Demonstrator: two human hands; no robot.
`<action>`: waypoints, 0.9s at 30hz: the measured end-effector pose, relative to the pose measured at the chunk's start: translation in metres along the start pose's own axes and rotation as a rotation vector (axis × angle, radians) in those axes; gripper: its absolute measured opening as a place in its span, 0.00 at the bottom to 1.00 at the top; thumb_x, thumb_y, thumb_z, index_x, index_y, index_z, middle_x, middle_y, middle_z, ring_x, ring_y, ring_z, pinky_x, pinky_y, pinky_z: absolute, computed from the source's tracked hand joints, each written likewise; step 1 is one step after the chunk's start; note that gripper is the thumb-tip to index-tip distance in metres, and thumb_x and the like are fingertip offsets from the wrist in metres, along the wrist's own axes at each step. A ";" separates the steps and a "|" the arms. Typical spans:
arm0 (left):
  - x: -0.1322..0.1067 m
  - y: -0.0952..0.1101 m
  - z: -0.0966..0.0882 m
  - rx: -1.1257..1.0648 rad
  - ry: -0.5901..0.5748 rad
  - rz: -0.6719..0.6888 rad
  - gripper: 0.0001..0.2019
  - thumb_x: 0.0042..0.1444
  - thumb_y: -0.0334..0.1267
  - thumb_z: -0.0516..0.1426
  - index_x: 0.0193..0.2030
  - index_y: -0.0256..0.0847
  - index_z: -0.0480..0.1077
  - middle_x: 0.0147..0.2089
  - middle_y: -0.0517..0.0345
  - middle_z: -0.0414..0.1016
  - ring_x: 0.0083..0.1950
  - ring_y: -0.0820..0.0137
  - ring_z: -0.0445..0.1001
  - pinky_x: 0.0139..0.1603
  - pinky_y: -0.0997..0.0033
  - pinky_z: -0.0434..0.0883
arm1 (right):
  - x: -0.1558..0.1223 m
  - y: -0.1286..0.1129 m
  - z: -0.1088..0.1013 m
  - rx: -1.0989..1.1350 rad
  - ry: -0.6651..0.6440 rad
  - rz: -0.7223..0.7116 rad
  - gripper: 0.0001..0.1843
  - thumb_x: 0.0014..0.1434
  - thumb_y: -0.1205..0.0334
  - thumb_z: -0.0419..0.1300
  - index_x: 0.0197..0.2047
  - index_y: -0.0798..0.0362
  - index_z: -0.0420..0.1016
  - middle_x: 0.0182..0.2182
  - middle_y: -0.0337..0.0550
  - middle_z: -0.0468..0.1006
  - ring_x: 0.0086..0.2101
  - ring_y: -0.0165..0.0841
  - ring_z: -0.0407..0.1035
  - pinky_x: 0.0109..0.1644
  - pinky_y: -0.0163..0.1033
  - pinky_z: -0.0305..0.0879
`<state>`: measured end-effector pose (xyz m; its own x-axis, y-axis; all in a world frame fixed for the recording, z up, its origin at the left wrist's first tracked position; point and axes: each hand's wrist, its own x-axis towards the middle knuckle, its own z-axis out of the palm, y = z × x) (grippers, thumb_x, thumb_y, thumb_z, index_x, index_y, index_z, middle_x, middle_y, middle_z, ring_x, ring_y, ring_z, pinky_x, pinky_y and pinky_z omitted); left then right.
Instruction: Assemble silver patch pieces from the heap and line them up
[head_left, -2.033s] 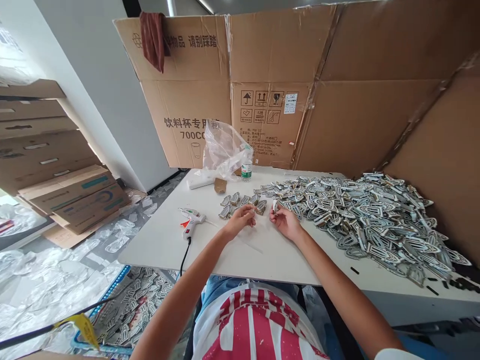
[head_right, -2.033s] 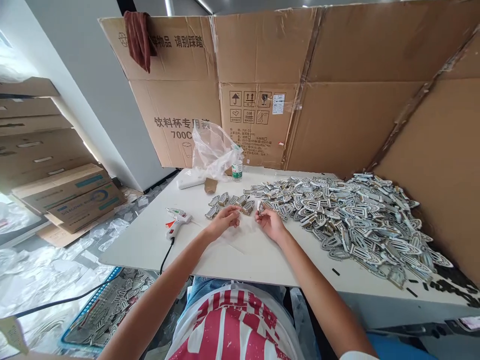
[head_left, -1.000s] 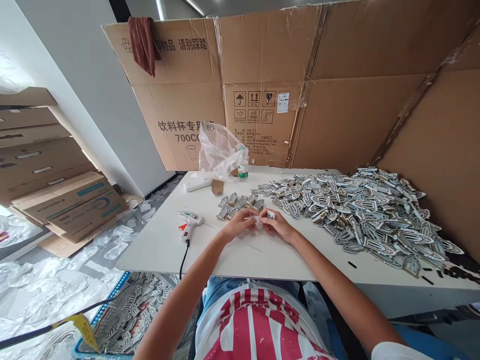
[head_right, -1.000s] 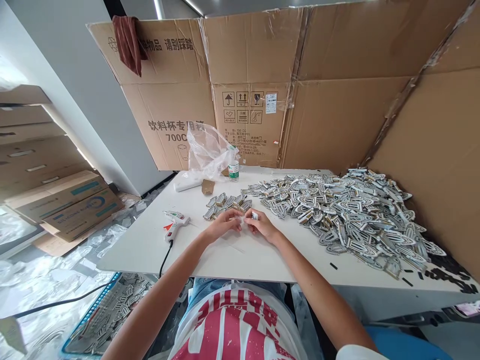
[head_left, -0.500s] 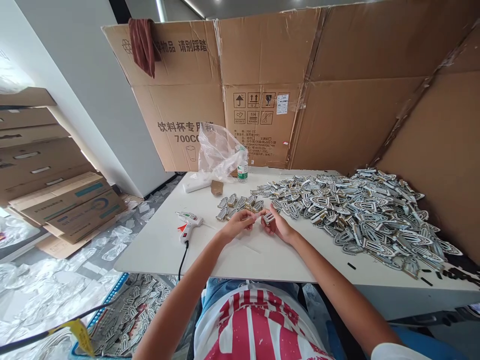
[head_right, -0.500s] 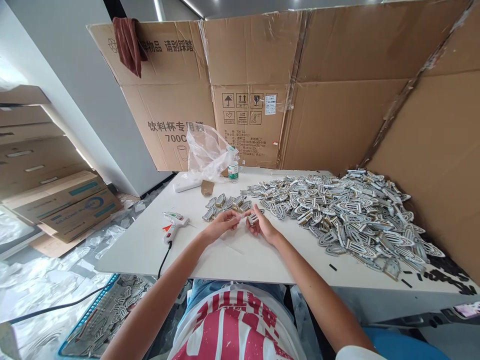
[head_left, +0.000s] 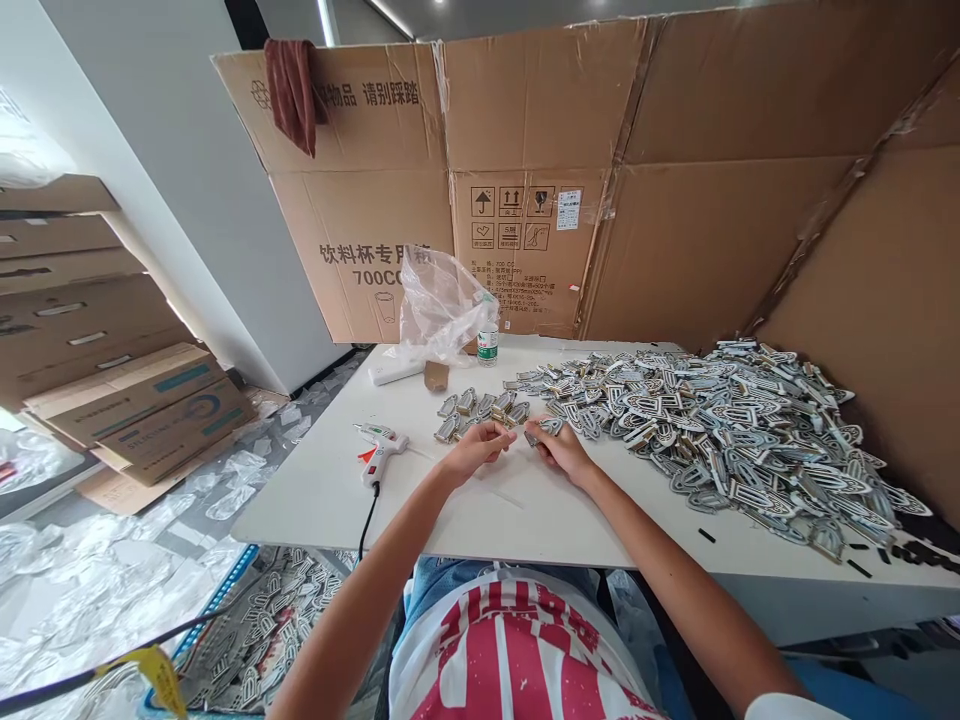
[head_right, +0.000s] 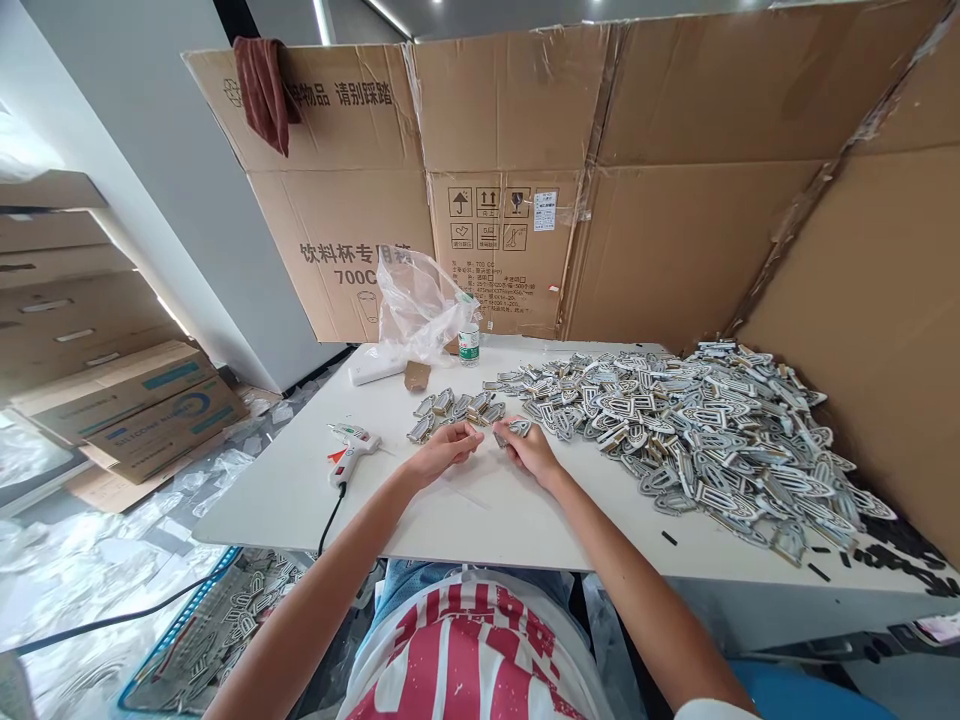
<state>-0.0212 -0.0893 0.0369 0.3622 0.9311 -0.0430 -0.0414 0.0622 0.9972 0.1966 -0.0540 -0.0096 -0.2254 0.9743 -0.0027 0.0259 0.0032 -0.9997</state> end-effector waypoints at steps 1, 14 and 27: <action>0.000 0.000 0.000 0.000 0.000 0.000 0.30 0.47 0.64 0.73 0.33 0.39 0.68 0.28 0.66 0.63 0.26 0.80 0.52 0.28 0.72 0.48 | 0.000 0.000 0.000 -0.004 0.004 -0.010 0.30 0.55 0.29 0.71 0.42 0.48 0.77 0.16 0.32 0.67 0.15 0.27 0.52 0.17 0.35 0.42; 0.002 -0.005 -0.003 0.107 0.043 -0.009 0.31 0.46 0.66 0.72 0.31 0.40 0.69 0.26 0.66 0.60 0.26 0.78 0.54 0.28 0.70 0.48 | -0.004 -0.008 0.003 0.191 -0.208 0.042 0.40 0.61 0.18 0.55 0.41 0.51 0.78 0.25 0.43 0.79 0.18 0.31 0.65 0.19 0.36 0.55; 0.004 -0.011 -0.002 0.311 0.117 -0.003 0.31 0.46 0.70 0.71 0.29 0.40 0.72 0.24 0.64 0.60 0.25 0.76 0.53 0.28 0.68 0.46 | -0.005 -0.002 0.002 0.101 -0.289 0.037 0.39 0.67 0.22 0.53 0.49 0.51 0.80 0.23 0.36 0.71 0.17 0.28 0.58 0.18 0.35 0.49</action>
<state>-0.0208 -0.0859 0.0259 0.2518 0.9671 -0.0350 0.2524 -0.0307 0.9671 0.1961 -0.0594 -0.0072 -0.4942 0.8688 -0.0322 -0.0542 -0.0677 -0.9962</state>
